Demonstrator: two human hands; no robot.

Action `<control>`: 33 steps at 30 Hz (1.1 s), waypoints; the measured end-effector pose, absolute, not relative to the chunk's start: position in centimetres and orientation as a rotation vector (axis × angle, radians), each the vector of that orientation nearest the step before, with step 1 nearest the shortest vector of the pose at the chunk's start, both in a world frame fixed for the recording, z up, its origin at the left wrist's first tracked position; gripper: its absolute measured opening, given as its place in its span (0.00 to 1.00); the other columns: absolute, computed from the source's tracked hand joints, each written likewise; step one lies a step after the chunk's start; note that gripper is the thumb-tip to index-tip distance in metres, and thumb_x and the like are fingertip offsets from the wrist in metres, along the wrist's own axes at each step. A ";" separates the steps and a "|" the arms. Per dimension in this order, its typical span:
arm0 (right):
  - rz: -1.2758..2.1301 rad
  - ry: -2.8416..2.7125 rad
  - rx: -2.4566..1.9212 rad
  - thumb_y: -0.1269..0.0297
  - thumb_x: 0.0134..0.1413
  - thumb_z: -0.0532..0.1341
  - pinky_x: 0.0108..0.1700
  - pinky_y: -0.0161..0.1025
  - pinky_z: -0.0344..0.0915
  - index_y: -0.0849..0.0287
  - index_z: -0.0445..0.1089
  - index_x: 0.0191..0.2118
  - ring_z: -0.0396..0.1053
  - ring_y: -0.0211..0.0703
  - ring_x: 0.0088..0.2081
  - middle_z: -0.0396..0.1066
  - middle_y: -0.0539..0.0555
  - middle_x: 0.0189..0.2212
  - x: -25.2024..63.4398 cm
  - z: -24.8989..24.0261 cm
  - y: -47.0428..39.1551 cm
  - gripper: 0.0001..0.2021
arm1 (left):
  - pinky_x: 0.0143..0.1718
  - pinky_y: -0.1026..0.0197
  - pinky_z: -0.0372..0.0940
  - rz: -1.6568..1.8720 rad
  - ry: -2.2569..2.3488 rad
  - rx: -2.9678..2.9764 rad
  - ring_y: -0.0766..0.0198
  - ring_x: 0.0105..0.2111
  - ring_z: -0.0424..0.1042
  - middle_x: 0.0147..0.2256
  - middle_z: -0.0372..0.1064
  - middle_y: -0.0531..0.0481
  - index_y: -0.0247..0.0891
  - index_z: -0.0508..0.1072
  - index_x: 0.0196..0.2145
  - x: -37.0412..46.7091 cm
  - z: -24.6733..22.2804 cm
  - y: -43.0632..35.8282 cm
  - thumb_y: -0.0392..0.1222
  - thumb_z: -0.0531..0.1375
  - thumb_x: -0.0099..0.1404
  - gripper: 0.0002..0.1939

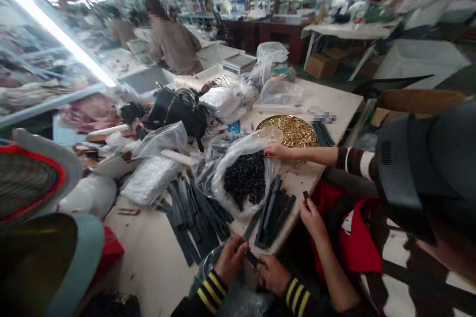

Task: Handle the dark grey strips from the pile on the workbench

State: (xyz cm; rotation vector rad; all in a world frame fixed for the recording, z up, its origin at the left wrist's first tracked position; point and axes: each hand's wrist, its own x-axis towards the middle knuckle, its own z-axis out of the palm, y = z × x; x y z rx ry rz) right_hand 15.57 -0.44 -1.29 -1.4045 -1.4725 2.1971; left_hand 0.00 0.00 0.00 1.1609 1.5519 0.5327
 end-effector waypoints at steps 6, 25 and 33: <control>2.147 -1.408 -1.437 0.61 0.53 0.46 0.15 0.31 0.44 0.59 0.58 0.28 0.49 0.29 0.12 0.58 0.47 0.14 16.3 -1.8 -1.0 0.10 | 0.33 0.67 0.59 0.491 1.798 1.622 0.68 0.30 0.65 0.27 0.64 0.49 0.34 0.67 0.31 -3.2 0.7 5.1 0.42 0.46 0.62 0.13; 1.970 -1.186 -1.462 0.70 0.50 0.48 0.14 0.30 0.48 0.59 0.62 0.26 0.52 0.29 0.12 0.61 0.48 0.14 16.7 0.1 0.0 0.08 | 0.37 0.58 0.61 -0.038 1.917 1.993 0.59 0.35 0.67 0.37 0.60 0.42 0.33 0.62 0.38 -2.9 0.4 14.8 0.32 0.46 0.59 0.10; 1.943 -1.151 -1.421 0.64 0.53 0.48 0.14 0.31 0.47 0.57 0.64 0.28 0.49 0.28 0.12 0.59 0.47 0.15 16.1 1.4 1.1 0.09 | 0.27 0.67 0.60 0.623 1.307 0.715 0.69 0.24 0.64 0.22 0.61 0.56 0.36 0.59 0.27 -0.8 0.9 4.5 0.46 0.61 0.48 0.14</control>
